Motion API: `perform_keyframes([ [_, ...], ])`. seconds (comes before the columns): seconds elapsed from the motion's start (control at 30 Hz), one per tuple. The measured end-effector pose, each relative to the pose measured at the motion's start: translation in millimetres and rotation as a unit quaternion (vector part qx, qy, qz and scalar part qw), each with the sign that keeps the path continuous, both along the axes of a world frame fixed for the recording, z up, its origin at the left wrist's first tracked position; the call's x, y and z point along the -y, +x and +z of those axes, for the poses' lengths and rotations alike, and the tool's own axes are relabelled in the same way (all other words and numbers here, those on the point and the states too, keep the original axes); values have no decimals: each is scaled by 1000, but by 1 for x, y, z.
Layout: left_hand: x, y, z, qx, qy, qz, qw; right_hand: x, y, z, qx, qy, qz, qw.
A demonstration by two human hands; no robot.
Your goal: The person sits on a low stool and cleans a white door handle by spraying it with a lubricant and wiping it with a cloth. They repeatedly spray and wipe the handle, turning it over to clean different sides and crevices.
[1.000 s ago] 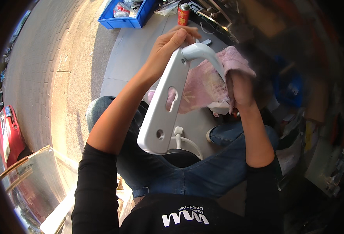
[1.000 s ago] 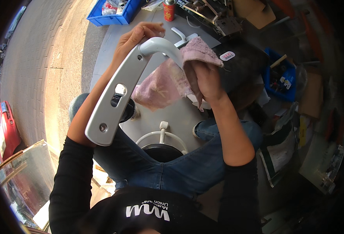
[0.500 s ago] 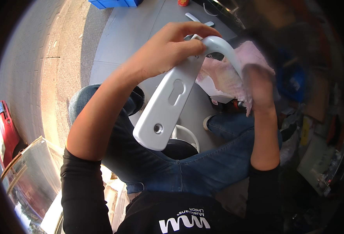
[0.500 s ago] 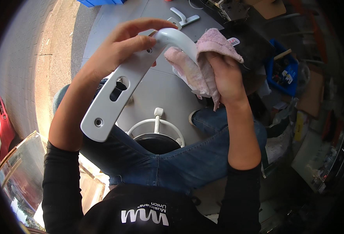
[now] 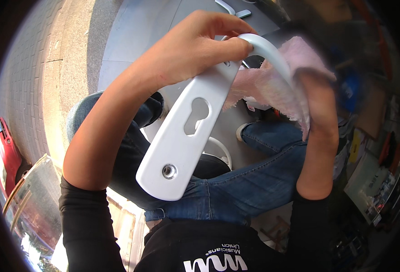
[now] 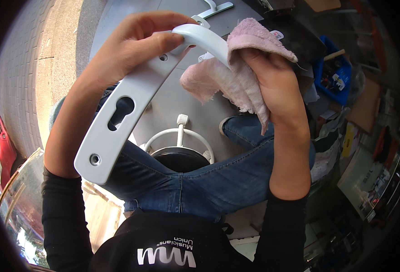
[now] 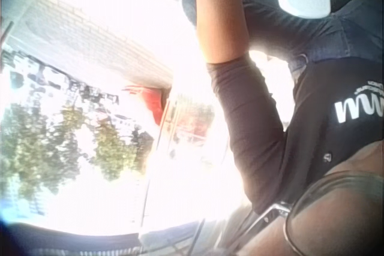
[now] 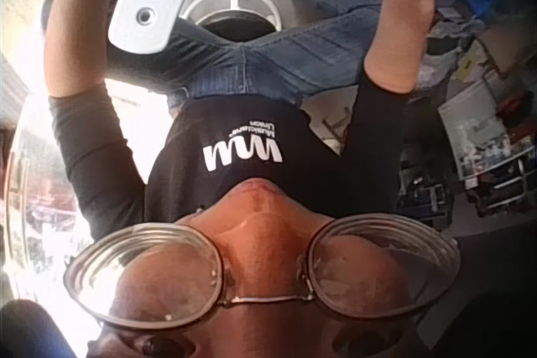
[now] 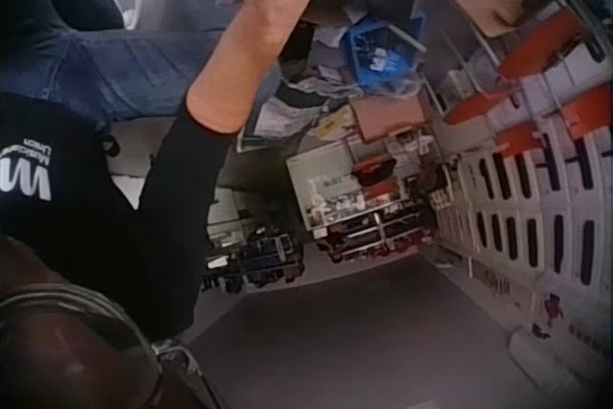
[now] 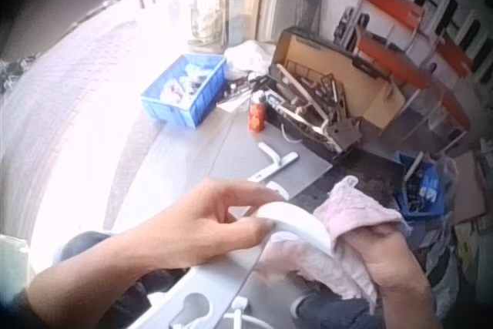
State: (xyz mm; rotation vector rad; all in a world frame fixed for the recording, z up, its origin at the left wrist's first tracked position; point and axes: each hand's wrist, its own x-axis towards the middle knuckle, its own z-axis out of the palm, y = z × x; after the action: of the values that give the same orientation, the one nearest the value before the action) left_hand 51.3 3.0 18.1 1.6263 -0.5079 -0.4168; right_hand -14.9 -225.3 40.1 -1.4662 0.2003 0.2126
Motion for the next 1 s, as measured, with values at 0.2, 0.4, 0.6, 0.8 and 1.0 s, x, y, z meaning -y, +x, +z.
perform_keyframes([
  [0.2,2,-2,4,-14,29,12,999,1,0,0,-5,10,4,1000],
  [0.4,3,-3,3,-28,19,18,999,1,0,1,-9,16,7,1000],
  [0.6,0,-2,3,-38,9,-14,999,1,1,3,-12,20,10,1000],
  [0.8,1,-3,0,-17,5,0,1000,0,1,4,-13,22,11,1000],
  [1.0,3,-4,2,-24,6,17,1000,0,0,4,-16,25,13,999],
])
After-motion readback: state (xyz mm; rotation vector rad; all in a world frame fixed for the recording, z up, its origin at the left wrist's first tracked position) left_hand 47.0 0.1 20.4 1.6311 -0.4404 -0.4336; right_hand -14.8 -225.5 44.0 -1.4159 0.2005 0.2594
